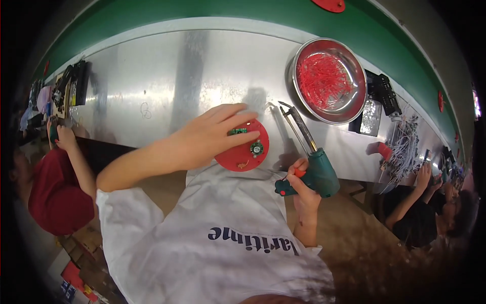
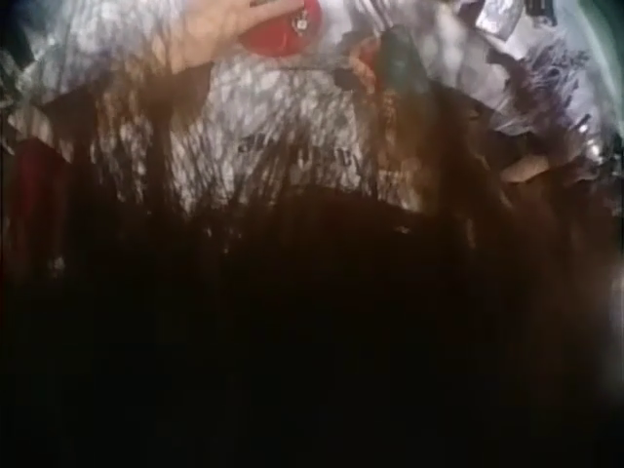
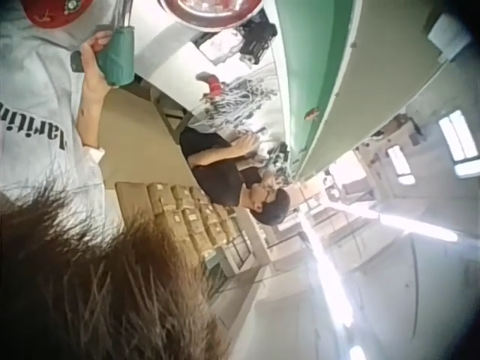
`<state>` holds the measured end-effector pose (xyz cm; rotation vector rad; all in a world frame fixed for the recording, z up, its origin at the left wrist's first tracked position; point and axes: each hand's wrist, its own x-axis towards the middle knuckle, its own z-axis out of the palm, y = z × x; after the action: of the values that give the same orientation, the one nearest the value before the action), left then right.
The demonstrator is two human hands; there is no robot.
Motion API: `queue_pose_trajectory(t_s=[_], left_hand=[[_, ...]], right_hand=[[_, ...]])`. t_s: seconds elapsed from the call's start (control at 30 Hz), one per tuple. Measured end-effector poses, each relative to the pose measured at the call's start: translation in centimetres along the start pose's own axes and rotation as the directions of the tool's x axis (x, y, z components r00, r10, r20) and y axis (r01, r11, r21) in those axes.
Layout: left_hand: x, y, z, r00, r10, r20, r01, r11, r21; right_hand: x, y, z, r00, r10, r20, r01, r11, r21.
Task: The person takes wires from a bowl and electronic components from a conveyor belt, solders the wires onto the circuit boards using a soldering gun, and places the assembled components back onto the conveyor belt.
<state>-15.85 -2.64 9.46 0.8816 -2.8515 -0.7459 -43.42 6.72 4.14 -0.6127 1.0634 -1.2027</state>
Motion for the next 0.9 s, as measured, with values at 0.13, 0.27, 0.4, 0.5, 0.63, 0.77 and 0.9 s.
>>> queue_pose_trajectory(t_s=[0.13, 0.27, 0.4, 0.5, 0.63, 0.77, 0.9], left_hand=[[-2.0, 3.1, 3.2, 0.912, -0.301, -0.277, 0.190, 0.912, -0.364], [-1.4, 6.4, 7.4, 0.688, -0.561, -0.460, 0.149, 0.730, -0.667], [-1.1, 7.7, 9.0, 0.588, -0.774, -0.235, 0.200, 0.420, -0.885], [-1.3, 7.3, 8.8, 0.628, -0.731, -0.266, 0.165, 0.459, -0.873], [-1.8, 6.4, 8.7, 0.646, -0.633, -0.427, 0.114, 0.633, -0.766], [-2.2, 5.9, 8.6, 0.683, -0.542, -0.490, 0.124, 0.747, -0.653], [-2.7, 5.6, 8.5, 0.727, -0.501, -0.469, 0.115, 0.762, -0.637]], right_hand=[[0.4, 0.4, 0.5, 0.994, -0.016, 0.109, 0.031, 0.989, -0.142], [1.4, 0.3, 2.4, 0.982, -0.004, 0.190, 0.043, 0.978, -0.203], [2.2, 0.1, 4.2, 0.967, 0.068, 0.247, -0.008, 0.971, -0.239], [2.5, -0.1, 5.5, 0.953, 0.088, 0.289, 0.000, 0.956, -0.293], [2.6, 0.3, 6.4, 0.959, 0.093, 0.266, -0.015, 0.960, -0.281], [2.6, 0.4, 6.8, 0.963, 0.115, 0.243, -0.041, 0.957, -0.288], [2.7, 1.1, 6.4, 0.964, 0.097, 0.248, -0.028, 0.963, -0.267]])
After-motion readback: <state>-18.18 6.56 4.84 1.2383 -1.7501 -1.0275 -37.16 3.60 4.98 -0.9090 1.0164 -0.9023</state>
